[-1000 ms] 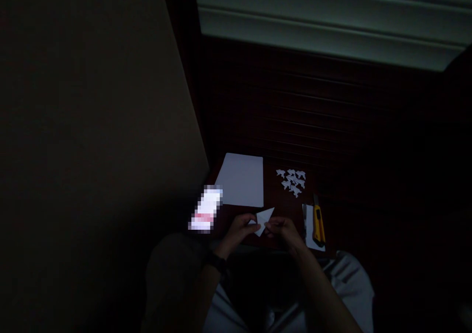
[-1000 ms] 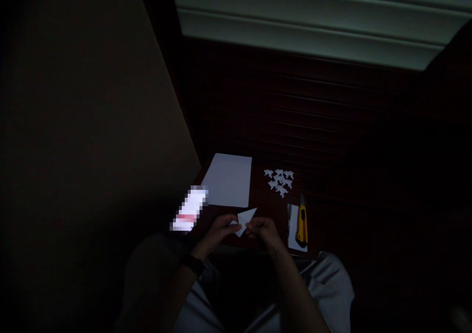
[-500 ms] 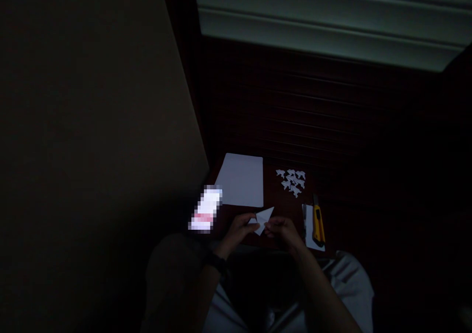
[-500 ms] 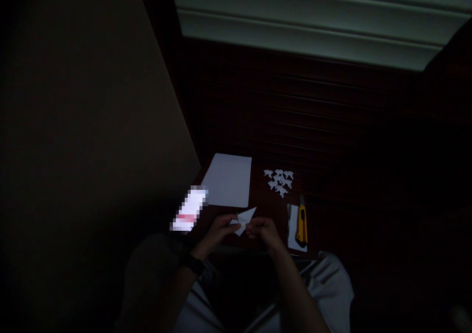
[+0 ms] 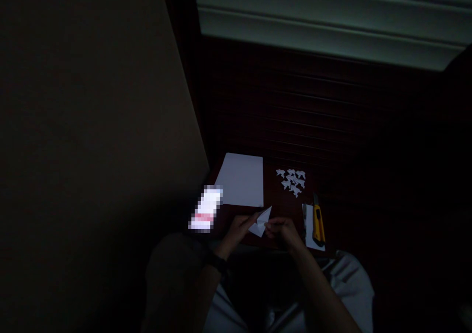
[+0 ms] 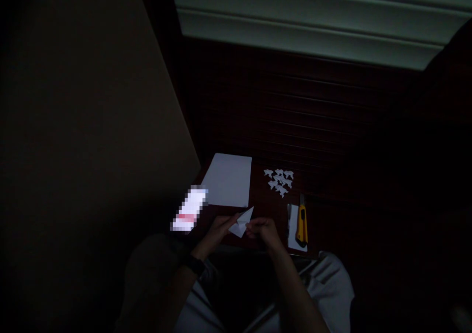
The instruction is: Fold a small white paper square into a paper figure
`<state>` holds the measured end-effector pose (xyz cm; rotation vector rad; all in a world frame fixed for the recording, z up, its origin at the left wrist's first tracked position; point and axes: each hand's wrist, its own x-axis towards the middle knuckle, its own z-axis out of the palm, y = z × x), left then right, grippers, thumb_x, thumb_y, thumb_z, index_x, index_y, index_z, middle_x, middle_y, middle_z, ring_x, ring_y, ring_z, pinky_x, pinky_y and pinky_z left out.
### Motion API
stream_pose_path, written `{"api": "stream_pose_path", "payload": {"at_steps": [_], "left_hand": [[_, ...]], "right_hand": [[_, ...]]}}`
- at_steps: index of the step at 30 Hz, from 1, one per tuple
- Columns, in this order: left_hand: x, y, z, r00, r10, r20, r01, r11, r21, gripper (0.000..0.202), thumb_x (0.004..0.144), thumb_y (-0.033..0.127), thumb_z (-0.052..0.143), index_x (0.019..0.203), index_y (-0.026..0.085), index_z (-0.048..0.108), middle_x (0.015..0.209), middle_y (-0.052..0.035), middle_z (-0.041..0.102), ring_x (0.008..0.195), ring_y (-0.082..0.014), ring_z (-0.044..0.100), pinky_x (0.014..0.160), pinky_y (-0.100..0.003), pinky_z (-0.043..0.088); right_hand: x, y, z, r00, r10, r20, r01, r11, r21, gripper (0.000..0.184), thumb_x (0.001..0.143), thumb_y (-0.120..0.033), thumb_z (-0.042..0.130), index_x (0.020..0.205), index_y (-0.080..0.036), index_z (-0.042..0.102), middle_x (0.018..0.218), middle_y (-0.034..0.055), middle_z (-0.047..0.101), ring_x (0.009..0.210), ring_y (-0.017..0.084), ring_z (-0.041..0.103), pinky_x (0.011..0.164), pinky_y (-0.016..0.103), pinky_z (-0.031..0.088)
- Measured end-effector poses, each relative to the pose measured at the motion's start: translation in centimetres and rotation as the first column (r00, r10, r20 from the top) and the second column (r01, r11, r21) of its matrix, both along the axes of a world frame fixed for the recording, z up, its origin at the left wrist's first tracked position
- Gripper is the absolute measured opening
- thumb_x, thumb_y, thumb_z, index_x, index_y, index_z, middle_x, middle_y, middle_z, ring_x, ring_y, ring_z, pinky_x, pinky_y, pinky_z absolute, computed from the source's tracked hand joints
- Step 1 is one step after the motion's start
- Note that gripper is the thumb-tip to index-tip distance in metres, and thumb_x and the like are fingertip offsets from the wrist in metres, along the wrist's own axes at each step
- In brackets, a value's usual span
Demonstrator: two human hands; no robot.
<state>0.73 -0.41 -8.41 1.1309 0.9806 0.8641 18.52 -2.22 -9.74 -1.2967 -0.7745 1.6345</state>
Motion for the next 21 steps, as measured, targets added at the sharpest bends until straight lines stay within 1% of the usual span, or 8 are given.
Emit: {"api": "stream_pose_path", "payload": {"at_steps": [3, 5, 9, 12, 16, 21], "left_hand": [[-0.10, 0.08, -0.01, 0.999, -0.035, -0.035, 0.037, 0.996, 0.087, 0.037, 0.074, 0.043, 0.053, 0.074, 0.008, 0.067, 0.065, -0.0032, 0.060, 0.061, -0.0138, 0.050, 0.056, -0.022, 0.034], [-0.20, 0.13, -0.05, 0.997, -0.054, -0.053, 0.060, 0.993, 0.106, 0.036, 0.075, 0.041, 0.053, 0.075, 0.008, 0.067, 0.065, -0.0028, 0.061, 0.061, -0.0137, 0.050, 0.056, -0.022, 0.034], [-0.26, 0.16, -0.23, 0.996, -0.061, -0.059, 0.068, 0.991, 0.119, 0.033, 0.075, 0.038, 0.054, 0.078, 0.009, 0.067, 0.070, -0.0042, 0.063, 0.065, -0.0155, 0.053, 0.060, -0.023, 0.037], [-0.22, 0.16, -0.33, 0.997, -0.062, -0.051, 0.069, 0.988, 0.135, 0.029, 0.073, 0.036, 0.057, 0.080, 0.010, 0.067, 0.074, -0.0050, 0.064, 0.069, -0.0166, 0.055, 0.063, -0.024, 0.039], [-0.18, 0.19, -0.49, 0.997, -0.055, -0.060, 0.062, 0.990, 0.129, 0.029, 0.069, 0.034, 0.061, 0.086, 0.011, 0.066, 0.079, -0.0062, 0.065, 0.072, -0.0178, 0.057, 0.065, -0.025, 0.041], [-0.18, 0.19, -0.59, 0.998, -0.033, -0.048, 0.038, 0.993, 0.111, 0.027, 0.068, 0.032, 0.062, 0.085, 0.011, 0.066, 0.077, -0.0058, 0.065, 0.071, -0.0171, 0.057, 0.065, -0.025, 0.042]], "right_hand": [[0.08, -0.04, 0.01, 0.999, 0.034, 0.010, -0.034, 0.999, 0.024, 0.024, 0.058, -0.030, 0.073, 0.071, -0.011, 0.068, 0.062, 0.0068, 0.066, 0.052, 0.013, 0.058, 0.050, 0.024, 0.045], [0.11, -0.08, 0.01, 0.998, 0.055, 0.019, -0.056, 0.998, 0.040, 0.025, 0.059, -0.031, 0.072, 0.072, -0.010, 0.068, 0.063, 0.0074, 0.066, 0.052, 0.013, 0.058, 0.050, 0.024, 0.044], [-0.04, -0.14, -0.09, 0.998, 0.049, 0.030, -0.050, 0.997, 0.060, 0.024, 0.058, -0.032, 0.071, 0.069, -0.011, 0.068, 0.060, 0.0064, 0.065, 0.050, 0.013, 0.057, 0.049, 0.024, 0.043], [-0.19, -0.13, -0.22, 0.999, 0.028, 0.032, -0.030, 0.998, 0.057, 0.023, 0.057, -0.032, 0.072, 0.067, -0.012, 0.067, 0.058, 0.0054, 0.065, 0.049, 0.013, 0.056, 0.049, 0.024, 0.042], [-0.26, -0.11, -0.35, 0.999, 0.034, 0.039, -0.037, 0.997, 0.069, 0.024, 0.059, -0.033, 0.071, 0.067, -0.011, 0.067, 0.059, 0.0057, 0.065, 0.048, 0.013, 0.055, 0.048, 0.023, 0.041], [-0.06, -0.31, 0.09, 0.997, 0.065, 0.046, -0.070, 0.993, 0.098, 0.027, 0.059, -0.037, 0.070, 0.068, -0.012, 0.067, 0.062, 0.0064, 0.066, 0.050, 0.013, 0.056, 0.050, 0.024, 0.042]]}}
